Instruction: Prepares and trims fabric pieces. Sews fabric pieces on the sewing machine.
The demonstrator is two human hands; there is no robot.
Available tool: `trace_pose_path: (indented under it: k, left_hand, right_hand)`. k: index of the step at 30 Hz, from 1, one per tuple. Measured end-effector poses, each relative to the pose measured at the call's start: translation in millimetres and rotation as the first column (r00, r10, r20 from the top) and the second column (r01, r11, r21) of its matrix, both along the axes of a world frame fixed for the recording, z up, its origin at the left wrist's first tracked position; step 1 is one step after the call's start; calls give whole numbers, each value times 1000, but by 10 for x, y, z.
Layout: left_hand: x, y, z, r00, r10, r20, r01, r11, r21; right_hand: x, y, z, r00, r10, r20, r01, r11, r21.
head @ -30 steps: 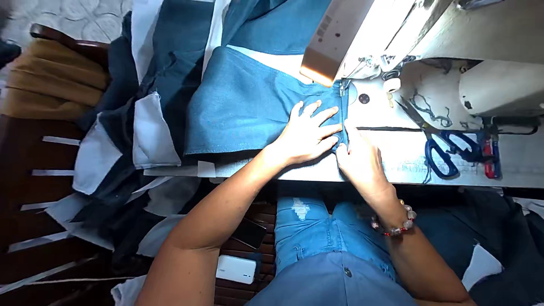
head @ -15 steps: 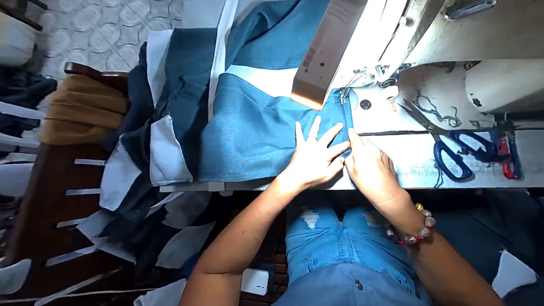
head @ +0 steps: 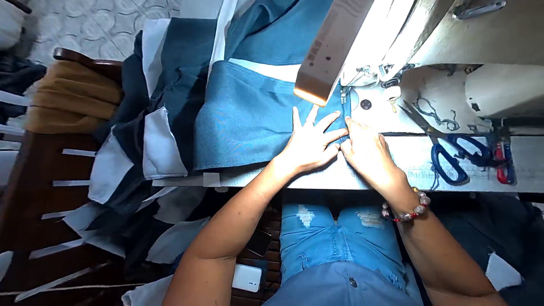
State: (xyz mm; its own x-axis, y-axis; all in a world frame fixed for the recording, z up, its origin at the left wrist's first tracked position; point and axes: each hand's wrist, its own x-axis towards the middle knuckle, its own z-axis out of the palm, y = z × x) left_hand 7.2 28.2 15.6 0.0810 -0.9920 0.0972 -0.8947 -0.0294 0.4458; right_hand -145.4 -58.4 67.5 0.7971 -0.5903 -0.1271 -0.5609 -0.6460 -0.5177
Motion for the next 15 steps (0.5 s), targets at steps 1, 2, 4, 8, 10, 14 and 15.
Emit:
trace_pose_path:
  k: [1, 2, 4, 8, 10, 14, 15]
  left_hand:
    - [22, -23, -2, 1000, 2, -2, -2, 1000, 0]
    - [43, -45, 0, 1000, 3, -5, -3, 1000, 4]
    - [79, -88, 10, 1000, 7, -14, -7, 1000, 8]
    - [158, -189, 56, 1000, 5, 1, -5, 996, 91]
    - [203, -248, 92, 1000, 6, 10, -7, 987, 164]
    - [283, -311, 42, 999, 29, -23, -26, 994, 107]
    - [288, -318, 44, 997, 43, -64, -37, 995, 88]
  right_hand:
    - [36, -32, -18, 1000, -1, 0, 1, 1000, 0]
    - [54, -60, -40, 1000, 6, 12, -6, 1000, -12]
    - [66, -111, -70, 999, 31, 43, -30, 999, -37]
    - [71, -177, -79, 997, 31, 70, -28, 999, -41]
    - [8, -174, -47, 996, 31, 85, -28, 999, -32]
    - [-55, -282, -129, 974, 79, 214, -70, 996, -48]
    - [-88, -316, -166, 961, 69, 268, -59, 997, -46]
